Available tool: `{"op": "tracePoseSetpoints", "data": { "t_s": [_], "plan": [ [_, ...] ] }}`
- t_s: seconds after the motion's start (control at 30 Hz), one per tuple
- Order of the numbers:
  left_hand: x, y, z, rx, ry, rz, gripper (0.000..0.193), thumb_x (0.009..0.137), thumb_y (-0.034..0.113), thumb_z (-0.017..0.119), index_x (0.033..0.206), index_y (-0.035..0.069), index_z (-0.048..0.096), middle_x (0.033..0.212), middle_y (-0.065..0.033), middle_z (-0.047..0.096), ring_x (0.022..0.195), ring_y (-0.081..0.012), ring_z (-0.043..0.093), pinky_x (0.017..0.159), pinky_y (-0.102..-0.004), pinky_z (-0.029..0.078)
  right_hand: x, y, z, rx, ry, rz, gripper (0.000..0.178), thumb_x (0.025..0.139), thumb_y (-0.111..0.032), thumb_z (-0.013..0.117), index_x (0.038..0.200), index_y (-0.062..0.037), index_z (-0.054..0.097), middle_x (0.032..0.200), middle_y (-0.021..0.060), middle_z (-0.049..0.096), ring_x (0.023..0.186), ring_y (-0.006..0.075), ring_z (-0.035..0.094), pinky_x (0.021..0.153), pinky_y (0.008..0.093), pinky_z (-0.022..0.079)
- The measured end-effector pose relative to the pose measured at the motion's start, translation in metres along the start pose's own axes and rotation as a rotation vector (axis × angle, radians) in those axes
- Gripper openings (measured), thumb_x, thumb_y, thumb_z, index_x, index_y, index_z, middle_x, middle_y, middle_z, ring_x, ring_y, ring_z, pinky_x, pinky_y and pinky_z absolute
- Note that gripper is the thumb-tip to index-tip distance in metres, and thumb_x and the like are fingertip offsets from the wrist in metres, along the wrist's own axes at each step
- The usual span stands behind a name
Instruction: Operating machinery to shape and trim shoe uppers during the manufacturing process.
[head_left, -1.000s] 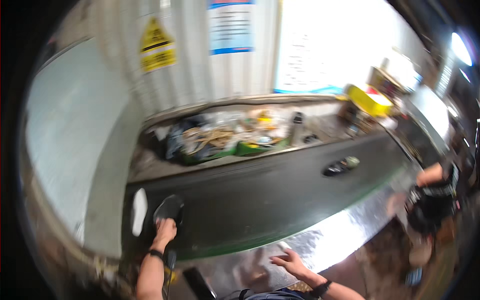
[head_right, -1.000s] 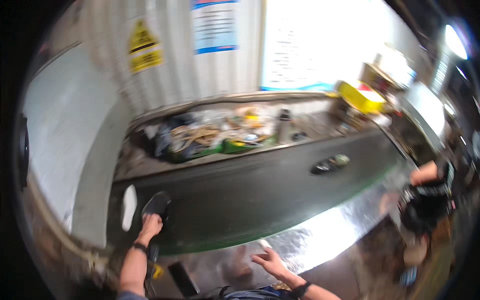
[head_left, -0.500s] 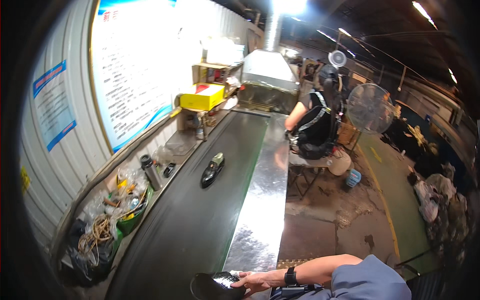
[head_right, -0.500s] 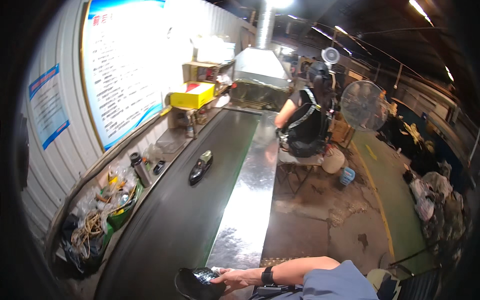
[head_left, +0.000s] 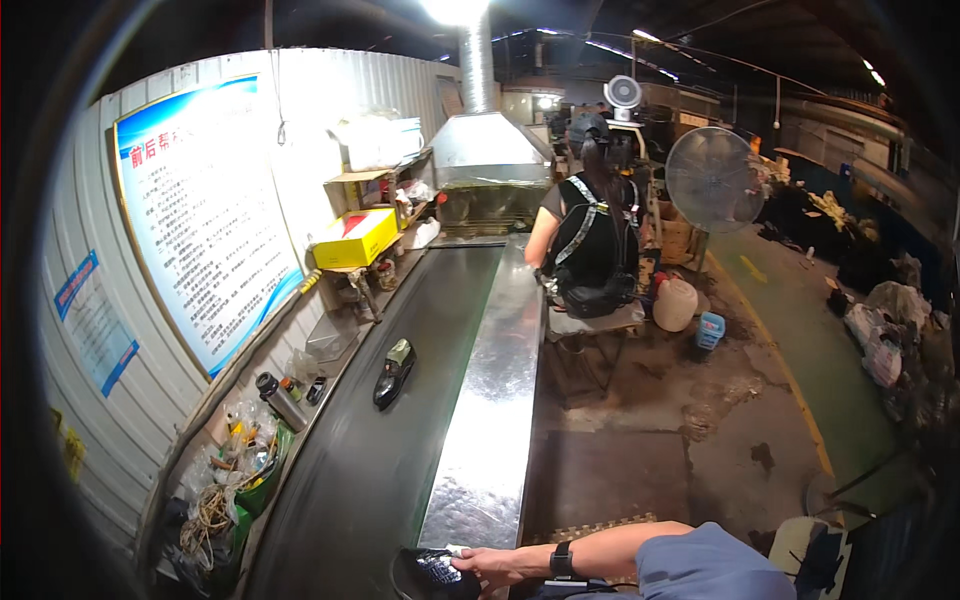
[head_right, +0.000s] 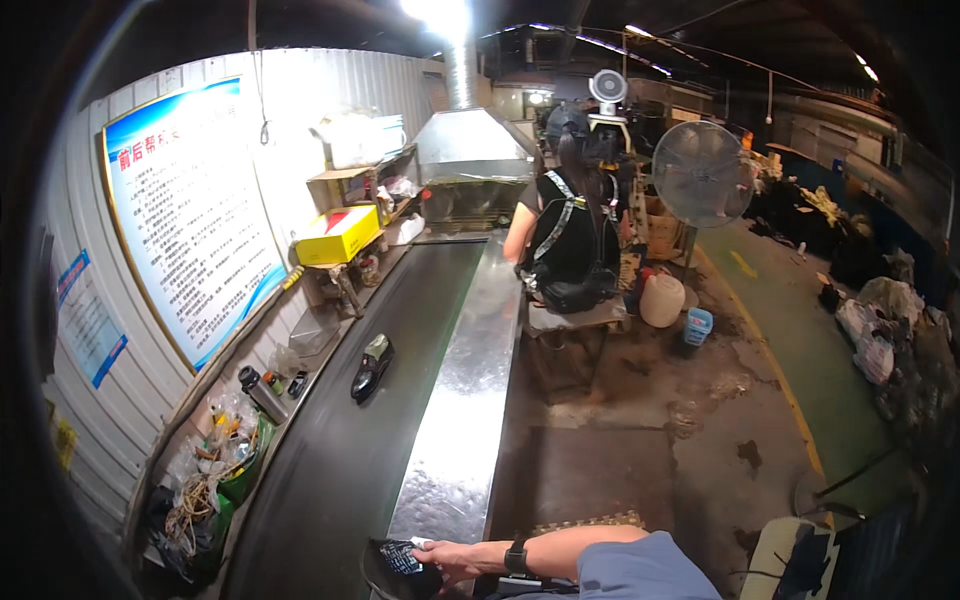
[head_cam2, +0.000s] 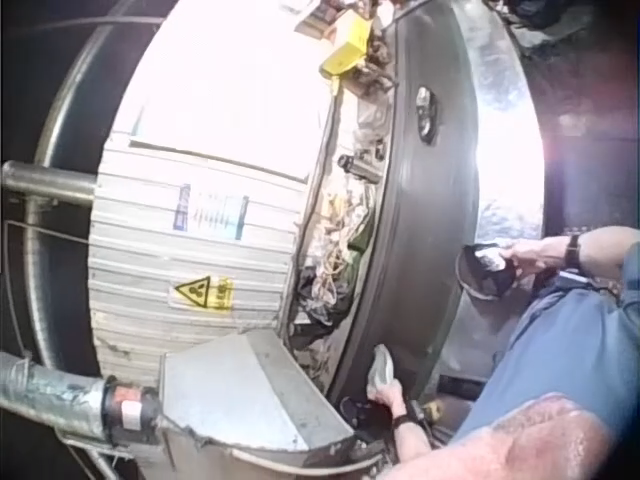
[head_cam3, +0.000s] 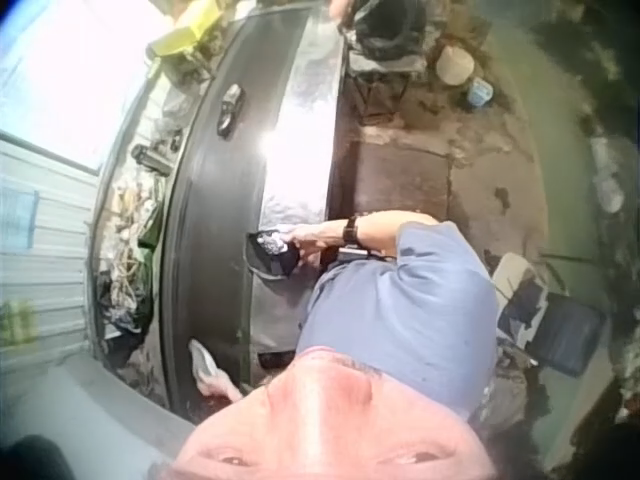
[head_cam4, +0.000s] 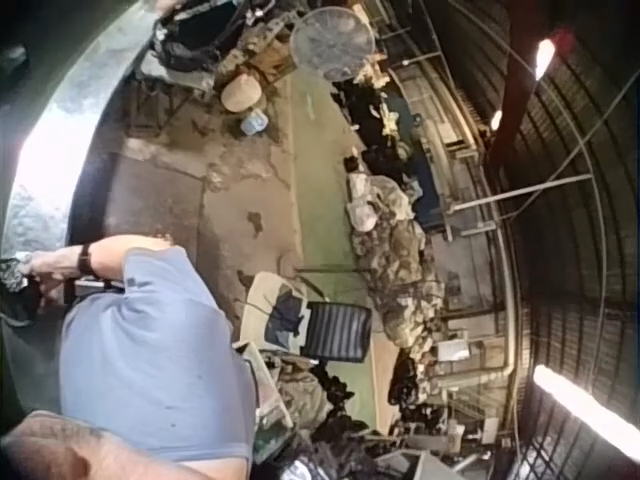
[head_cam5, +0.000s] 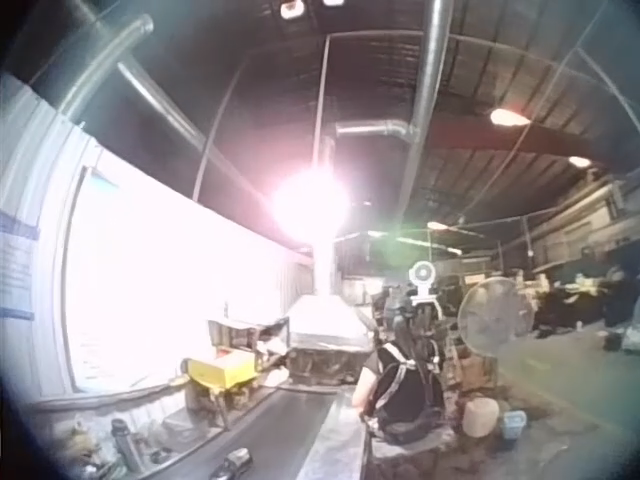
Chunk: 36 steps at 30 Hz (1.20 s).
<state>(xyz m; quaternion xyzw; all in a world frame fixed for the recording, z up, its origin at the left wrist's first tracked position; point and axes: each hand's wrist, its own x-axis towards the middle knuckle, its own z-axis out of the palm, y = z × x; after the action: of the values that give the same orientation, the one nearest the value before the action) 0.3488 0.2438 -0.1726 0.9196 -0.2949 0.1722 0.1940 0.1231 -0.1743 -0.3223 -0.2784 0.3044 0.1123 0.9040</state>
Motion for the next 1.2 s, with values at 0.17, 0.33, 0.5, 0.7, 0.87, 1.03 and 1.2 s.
{"op": "tracePoseSetpoints", "data": {
  "t_s": [0.17, 0.33, 0.5, 0.7, 0.87, 1.03, 1.2],
  "plan": [
    [-0.008, 0.006, 0.083, 0.01, 0.246, 0.443, 0.036, 0.068, 0.001, 0.069, 0.104, 0.002, 0.072, 0.121, -0.0195, 0.065, 0.108, -0.0341, 0.063, 0.094, -0.0441, 0.05, -0.007, 0.0, 0.001, -0.231, 0.187, -0.087, 0.042, 0.102, -0.037, 0.064, 0.135, -0.0143, 0.053, 0.128, 0.0081, 0.059, 0.12, 0.0258, 0.055, 0.096, 0.0586, 0.049],
    [-0.031, 0.18, 0.111, -0.218, -0.157, 0.262, 0.043, 0.065, 0.011, 0.072, 0.107, 0.018, 0.075, 0.128, -0.0116, 0.059, 0.122, -0.0355, 0.051, 0.106, -0.049, 0.041, -0.037, -0.03, -0.039, 0.112, -0.099, -0.166, 0.053, 0.107, -0.049, 0.045, 0.142, -0.0103, 0.051, 0.13, 0.0146, 0.064, 0.118, 0.0345, 0.062, 0.096, 0.0556, 0.054],
    [-0.101, 0.24, 0.165, -0.172, -0.146, 0.611, 0.029, 0.081, 0.02, 0.069, 0.108, 0.026, 0.076, 0.13, -0.0053, 0.055, 0.125, -0.0258, 0.047, 0.111, -0.0457, 0.035, -0.046, -0.035, -0.004, 0.376, -0.068, -0.067, 0.06, 0.105, -0.046, 0.05, 0.145, -0.0019, 0.044, 0.146, 0.0215, 0.051, 0.132, 0.0401, 0.054, 0.112, 0.0626, 0.044],
    [-0.117, 0.23, 0.171, -0.739, -0.458, 0.212, 0.026, 0.092, 0.034, 0.066, 0.112, 0.02, 0.074, 0.121, -0.0111, 0.067, 0.115, -0.026, 0.06, 0.103, -0.0409, 0.043, -0.074, -0.036, 0.016, 0.051, -0.027, -0.218, 0.058, 0.106, -0.042, 0.053, 0.143, 0.0013, 0.047, 0.14, 0.0201, 0.057, 0.129, 0.0336, 0.057, 0.109, 0.053, 0.048],
    [-0.074, 0.161, 0.173, -2.306, -0.502, -1.247, 0.063, 0.099, 0.062, 0.053, 0.109, 0.003, 0.071, 0.106, -0.0091, 0.074, 0.103, -0.0215, 0.068, 0.091, -0.0388, 0.053, -0.125, -0.037, 0.039, -1.231, -0.042, -0.336, 0.037, 0.096, -0.022, 0.072, 0.13, -0.0078, 0.065, 0.108, 0.0079, 0.073, 0.098, 0.0228, 0.069, 0.102, 0.0423, 0.05],
    [-0.048, 0.155, 0.167, -1.749, -0.496, -1.218, 0.049, 0.096, 0.046, 0.066, 0.117, 0.002, 0.07, 0.114, -0.0101, 0.071, 0.106, -0.0204, 0.066, 0.096, -0.0355, 0.05, -0.116, 0.022, -0.008, -1.616, -0.355, -0.967, 0.045, 0.079, -0.008, 0.082, 0.123, -0.0063, 0.07, 0.091, 0.0093, 0.068, 0.087, 0.0268, 0.067, 0.099, 0.0471, 0.052],
    [-0.068, 0.131, 0.218, -0.715, -0.137, -1.006, 0.045, 0.094, 0.033, 0.066, 0.125, 0.0, 0.065, 0.101, -0.0116, 0.074, 0.103, -0.0213, 0.069, 0.091, -0.0356, 0.052, -0.124, 0.03, -0.016, -0.813, 0.319, -0.628, 0.013, 0.097, -0.008, 0.07, 0.103, 0.0031, 0.068, 0.083, -0.0029, 0.064, 0.074, 0.0052, 0.056, 0.065, 0.0239, 0.046]
  ]
}}
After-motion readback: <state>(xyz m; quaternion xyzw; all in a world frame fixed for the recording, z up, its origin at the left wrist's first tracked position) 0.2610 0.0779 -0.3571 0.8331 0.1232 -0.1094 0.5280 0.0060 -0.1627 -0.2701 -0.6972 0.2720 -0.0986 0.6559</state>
